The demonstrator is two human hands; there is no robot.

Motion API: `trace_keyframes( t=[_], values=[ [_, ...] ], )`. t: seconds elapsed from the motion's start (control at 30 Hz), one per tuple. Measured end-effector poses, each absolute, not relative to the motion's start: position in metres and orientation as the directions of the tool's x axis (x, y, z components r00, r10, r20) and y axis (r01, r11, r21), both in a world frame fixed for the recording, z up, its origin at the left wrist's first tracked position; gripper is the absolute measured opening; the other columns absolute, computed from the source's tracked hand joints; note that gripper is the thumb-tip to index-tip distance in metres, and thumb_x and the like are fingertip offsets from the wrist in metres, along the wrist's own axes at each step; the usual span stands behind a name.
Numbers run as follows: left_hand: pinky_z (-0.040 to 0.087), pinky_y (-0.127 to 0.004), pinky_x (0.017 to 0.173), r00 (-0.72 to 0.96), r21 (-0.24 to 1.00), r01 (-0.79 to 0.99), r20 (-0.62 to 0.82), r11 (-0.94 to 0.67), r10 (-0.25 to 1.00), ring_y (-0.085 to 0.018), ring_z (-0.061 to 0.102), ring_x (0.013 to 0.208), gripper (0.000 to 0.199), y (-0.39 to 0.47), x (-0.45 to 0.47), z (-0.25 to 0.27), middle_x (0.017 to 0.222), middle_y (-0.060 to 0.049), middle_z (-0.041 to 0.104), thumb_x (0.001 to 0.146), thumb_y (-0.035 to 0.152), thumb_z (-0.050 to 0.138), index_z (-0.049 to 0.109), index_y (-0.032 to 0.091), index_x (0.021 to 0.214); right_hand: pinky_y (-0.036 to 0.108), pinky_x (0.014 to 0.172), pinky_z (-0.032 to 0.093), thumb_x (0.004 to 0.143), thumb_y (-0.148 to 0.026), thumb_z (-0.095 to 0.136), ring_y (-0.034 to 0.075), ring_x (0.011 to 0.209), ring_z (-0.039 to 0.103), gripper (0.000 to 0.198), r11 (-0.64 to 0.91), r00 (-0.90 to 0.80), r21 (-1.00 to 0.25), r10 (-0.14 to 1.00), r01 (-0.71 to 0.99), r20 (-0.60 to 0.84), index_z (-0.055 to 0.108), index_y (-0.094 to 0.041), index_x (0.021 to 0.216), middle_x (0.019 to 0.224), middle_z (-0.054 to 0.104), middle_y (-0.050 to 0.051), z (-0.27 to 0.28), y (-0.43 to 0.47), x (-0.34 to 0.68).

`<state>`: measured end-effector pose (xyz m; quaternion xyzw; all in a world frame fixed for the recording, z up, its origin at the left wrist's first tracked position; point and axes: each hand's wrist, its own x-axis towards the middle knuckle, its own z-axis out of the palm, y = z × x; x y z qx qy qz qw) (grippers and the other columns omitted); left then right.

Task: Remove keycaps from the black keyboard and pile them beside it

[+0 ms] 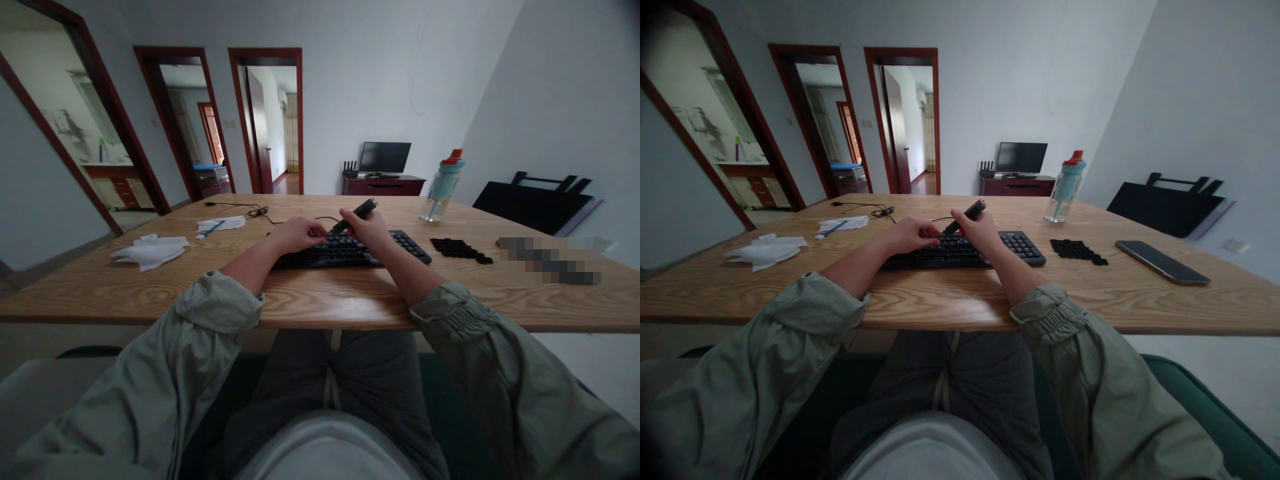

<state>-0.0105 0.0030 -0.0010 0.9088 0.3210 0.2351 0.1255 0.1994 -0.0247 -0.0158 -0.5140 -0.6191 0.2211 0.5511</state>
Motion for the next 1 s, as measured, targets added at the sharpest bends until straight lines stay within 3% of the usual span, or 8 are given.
trace_keyframes(
  t=[0.17, 0.33, 0.7, 1.0],
  values=[
    [0.050, -0.026, 0.074, 0.671, 0.378, 0.557, 0.319, -0.739, 0.669, -0.016, 0.067, 0.081, 0.034, 0.011, -0.016, -0.003, 0.094, -0.007, 0.075, 0.084, 0.038, 0.064, 0.072, 0.016, 0.108, 0.025, 0.048, 0.035, 0.079, -0.061, 0.062, 0.011, 0.047, 0.048, 0.050, 0.333, 0.124, -0.806, 0.888, 0.489, 0.442, 0.057, -0.017, 0.057, 0.051, 0.058, 0.003, -0.016, -0.026, 0.200],
    [0.048, -0.026, 0.073, 0.646, 0.346, 0.599, 0.325, -0.722, 0.691, -0.015, 0.065, 0.080, 0.029, 0.026, -0.019, -0.011, 0.093, -0.006, 0.074, 0.083, 0.030, 0.061, 0.072, 0.017, 0.108, 0.026, 0.051, 0.036, 0.080, -0.061, 0.060, 0.013, 0.052, 0.051, 0.051, 0.344, 0.071, -0.724, 0.877, 0.597, 0.475, 0.058, -0.016, 0.057, 0.055, 0.061, 0.004, -0.020, -0.024, 0.200],
    [0.046, -0.026, 0.073, 0.666, 0.293, 0.616, 0.300, -0.731, 0.683, -0.016, 0.064, 0.078, 0.026, 0.029, -0.016, -0.016, 0.090, -0.004, 0.075, 0.080, 0.028, 0.064, 0.074, 0.020, 0.103, 0.028, 0.057, 0.037, 0.084, -0.060, 0.057, 0.017, 0.060, 0.057, 0.049, 0.361, 0.006, -0.605, 0.856, 0.710, 0.518, 0.064, -0.017, 0.061, 0.059, 0.064, 0.006, -0.016, -0.033, 0.192],
    [0.048, -0.029, 0.078, 0.657, 0.214, 0.643, 0.339, -0.735, 0.673, -0.018, 0.065, 0.081, 0.022, 0.033, -0.011, -0.024, 0.089, -0.004, 0.075, 0.083, 0.028, 0.060, 0.076, 0.021, 0.096, 0.028, 0.058, 0.036, 0.086, -0.060, 0.055, 0.019, 0.063, 0.060, 0.050, 0.347, 0.022, -0.581, 0.846, 0.736, 0.533, 0.064, -0.018, 0.061, 0.061, 0.065, 0.006, -0.016, -0.037, 0.187]
  ],
)
